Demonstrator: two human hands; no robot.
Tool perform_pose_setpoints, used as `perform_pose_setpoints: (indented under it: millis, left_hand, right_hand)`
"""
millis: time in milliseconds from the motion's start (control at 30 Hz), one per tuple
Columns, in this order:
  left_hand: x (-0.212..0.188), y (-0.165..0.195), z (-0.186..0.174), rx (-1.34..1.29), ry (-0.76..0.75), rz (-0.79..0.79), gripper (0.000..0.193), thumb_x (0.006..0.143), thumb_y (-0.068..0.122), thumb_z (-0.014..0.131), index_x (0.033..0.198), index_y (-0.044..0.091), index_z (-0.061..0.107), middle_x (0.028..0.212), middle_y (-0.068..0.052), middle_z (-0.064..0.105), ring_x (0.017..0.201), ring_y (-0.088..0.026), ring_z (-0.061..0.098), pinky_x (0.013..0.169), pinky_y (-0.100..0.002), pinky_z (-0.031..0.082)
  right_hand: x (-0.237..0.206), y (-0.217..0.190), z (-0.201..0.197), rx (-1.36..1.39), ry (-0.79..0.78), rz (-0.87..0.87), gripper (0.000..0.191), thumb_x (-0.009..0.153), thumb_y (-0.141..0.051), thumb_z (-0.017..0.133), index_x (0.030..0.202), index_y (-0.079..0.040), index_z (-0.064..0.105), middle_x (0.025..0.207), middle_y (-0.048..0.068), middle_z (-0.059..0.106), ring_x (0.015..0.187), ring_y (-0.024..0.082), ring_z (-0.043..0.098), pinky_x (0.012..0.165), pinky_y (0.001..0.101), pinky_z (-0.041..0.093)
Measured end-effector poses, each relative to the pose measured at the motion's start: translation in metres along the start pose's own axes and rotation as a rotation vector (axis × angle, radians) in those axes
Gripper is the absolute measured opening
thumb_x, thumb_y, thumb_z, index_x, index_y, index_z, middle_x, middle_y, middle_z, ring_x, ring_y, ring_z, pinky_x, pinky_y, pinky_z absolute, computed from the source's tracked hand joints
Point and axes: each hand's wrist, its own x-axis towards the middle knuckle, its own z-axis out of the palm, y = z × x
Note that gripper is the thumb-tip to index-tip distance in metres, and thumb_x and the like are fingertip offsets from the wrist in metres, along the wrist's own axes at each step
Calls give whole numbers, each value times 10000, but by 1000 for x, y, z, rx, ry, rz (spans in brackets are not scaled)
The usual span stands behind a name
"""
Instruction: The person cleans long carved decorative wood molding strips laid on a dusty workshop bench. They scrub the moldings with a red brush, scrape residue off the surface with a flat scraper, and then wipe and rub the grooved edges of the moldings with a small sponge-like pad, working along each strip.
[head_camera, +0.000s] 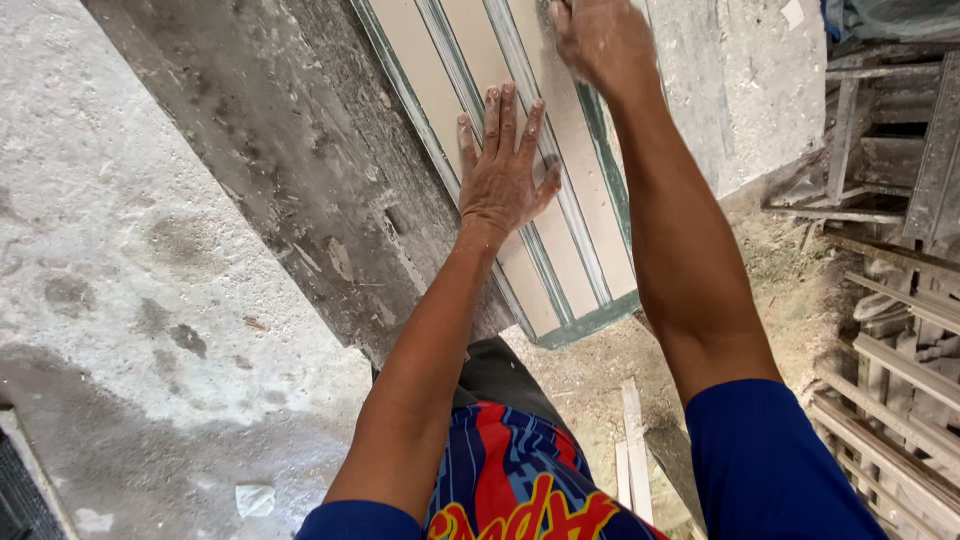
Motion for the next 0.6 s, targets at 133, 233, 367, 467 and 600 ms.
perform_pose_setpoints:
  millis: [133,233,367,467,600]
  left_hand:
    - [-3,2,5,-30,147,34,904,990,650,462,1675,216,63,1726,-156,-47,1601,-304,-40,1283,-634,42]
    - [-4,1,4,-44,-22,8,908,978,638,480,1678,213,87,1727,-166,-31,1602,-320,-28,1283,-639,34]
    - [-2,1,-1,-62,24,8,909,967,636,499,1670,219,104,1719,-164,-29,1597,-322,-28,1279,-643,25]
    - [0,2,-5,-66,-8,-2,893,966,641,488,1660,228,106,1713,-159,-31,1590,-315,-27,1271,-648,27]
    - [0,3,-6,-53,-35,-24,881,970,635,473,1663,235,105,1719,-151,-32,1593,-315,-35,1278,-639,31]
  right_hand:
    - [-31,13,13,-88,348,-218,368,1202,-435,419,1343,-200,666,773,100,685,600,215,688,615,425,580]
    - [-95,33,36,48,-63,121,445,1116,-408,374,1479,-198,522,586,80,581,432,193,522,390,381,473]
    - [-97,41,37,35,-198,214,420,1130,-409,346,1481,-255,519,594,74,547,424,177,459,379,374,449]
    - [-38,30,17,-42,57,-24,371,1154,-373,421,1421,-187,599,754,159,676,596,252,606,581,451,537]
    - [11,14,-3,-10,59,-87,344,1199,-258,391,1359,-91,645,912,179,723,658,256,683,679,431,612]
